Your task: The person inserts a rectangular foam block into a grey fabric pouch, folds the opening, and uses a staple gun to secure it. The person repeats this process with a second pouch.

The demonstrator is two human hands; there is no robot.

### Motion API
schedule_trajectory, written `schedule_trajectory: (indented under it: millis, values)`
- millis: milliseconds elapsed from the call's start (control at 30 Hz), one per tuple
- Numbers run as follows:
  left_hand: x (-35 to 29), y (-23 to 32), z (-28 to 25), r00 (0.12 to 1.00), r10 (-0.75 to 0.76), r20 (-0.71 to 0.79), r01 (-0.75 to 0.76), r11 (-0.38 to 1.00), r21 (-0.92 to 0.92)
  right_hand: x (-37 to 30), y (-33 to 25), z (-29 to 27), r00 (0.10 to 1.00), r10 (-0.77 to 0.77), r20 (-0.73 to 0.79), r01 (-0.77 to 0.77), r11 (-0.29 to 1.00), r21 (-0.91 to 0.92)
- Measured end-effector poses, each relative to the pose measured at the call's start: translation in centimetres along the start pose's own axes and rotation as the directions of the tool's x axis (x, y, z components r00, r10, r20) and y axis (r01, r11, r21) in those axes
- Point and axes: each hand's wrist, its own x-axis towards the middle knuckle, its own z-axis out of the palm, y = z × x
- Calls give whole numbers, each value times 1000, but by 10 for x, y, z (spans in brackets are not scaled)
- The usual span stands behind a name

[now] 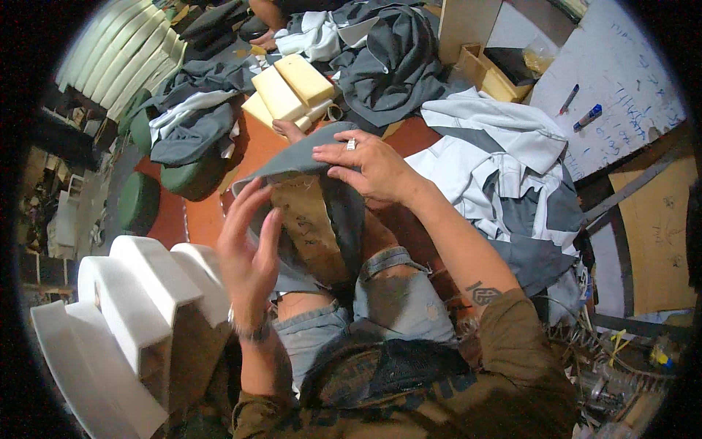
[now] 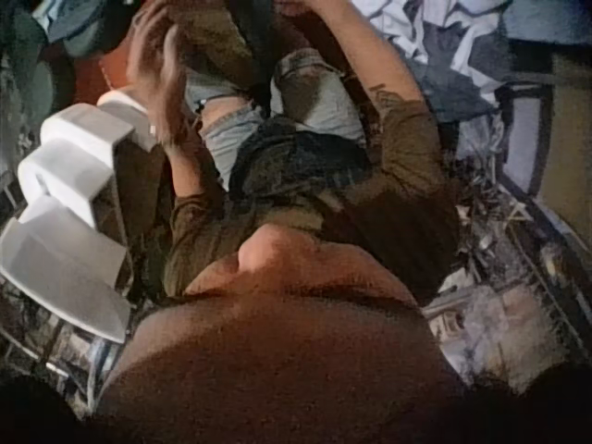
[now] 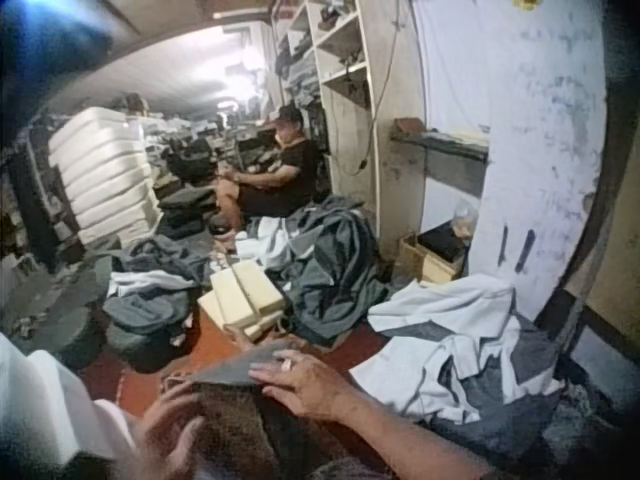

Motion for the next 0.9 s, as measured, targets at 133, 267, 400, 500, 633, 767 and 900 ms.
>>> schedule_trajectory:
  millis: [133,267,400,500,633,767,900]
  values:
    - [-29,81,-73,821,455,346,-460,885,-73,3,3,-3,998,1,70,-2,1000,17]
    - [-23,161,-130,580,309,754,-443,896,-27,8,2,-7,984,40,173,-28,997,-75]
    - [-1,146,-150,577,585,570,-444,811,-382,14,-3,-9,967,30,251,-12,997,-73]
    - [-22,82,-116,949,258,181,-52,695,-718,21,-6,-10,956,21,291,5,996,-89]
    - [-20,-16,-18,671,-451,588,741,382,-553,29,-10,-14,938,19,346,12,996,-89]
    - [-9,-69,11,600,-719,351,799,519,-303,32,-16,-15,928,64,366,-14,990,-137]
    - [14,-75,4,772,-632,63,634,773,-7,33,-17,-17,909,56,414,0,991,-135]
